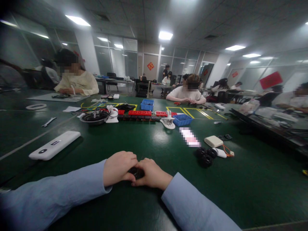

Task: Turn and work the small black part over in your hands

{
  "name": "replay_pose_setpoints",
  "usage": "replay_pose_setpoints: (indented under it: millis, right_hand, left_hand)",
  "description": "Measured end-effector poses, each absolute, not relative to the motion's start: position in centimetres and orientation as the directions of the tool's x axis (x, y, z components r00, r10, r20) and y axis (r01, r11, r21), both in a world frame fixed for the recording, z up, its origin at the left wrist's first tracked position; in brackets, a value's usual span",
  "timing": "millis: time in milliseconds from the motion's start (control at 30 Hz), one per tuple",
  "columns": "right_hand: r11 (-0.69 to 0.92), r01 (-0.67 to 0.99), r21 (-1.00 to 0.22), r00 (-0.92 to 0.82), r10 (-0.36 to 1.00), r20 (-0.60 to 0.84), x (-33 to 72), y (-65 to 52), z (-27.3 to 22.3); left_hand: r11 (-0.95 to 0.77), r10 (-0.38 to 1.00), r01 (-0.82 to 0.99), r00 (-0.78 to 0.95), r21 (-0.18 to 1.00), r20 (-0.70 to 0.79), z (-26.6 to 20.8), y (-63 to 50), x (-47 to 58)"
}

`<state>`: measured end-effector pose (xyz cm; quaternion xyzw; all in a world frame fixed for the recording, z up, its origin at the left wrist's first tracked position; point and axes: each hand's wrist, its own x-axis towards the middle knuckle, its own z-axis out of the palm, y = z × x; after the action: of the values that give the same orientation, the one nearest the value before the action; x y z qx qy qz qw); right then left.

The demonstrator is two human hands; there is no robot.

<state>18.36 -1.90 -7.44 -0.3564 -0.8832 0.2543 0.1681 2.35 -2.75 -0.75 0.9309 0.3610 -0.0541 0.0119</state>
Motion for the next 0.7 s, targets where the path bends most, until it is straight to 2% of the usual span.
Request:
replay_pose_setpoints:
  millis: [367,700]
  right_hand:
    - [0.633,0.554,-0.542,-0.694,0.71,0.121,18.4,-1.7,-7.8]
    - [0.62,0.578,-0.53,-0.69,0.718,0.088,18.2,-1.8,-7.6]
  left_hand:
    - [-0.651,0.757,0.757,0.641,-0.06,-0.125,-0.6,-3.7,3.0]
    - [-0.627,0.779,0.776,0.626,-0.068,-0.036,-2.1,-3.5,3.1]
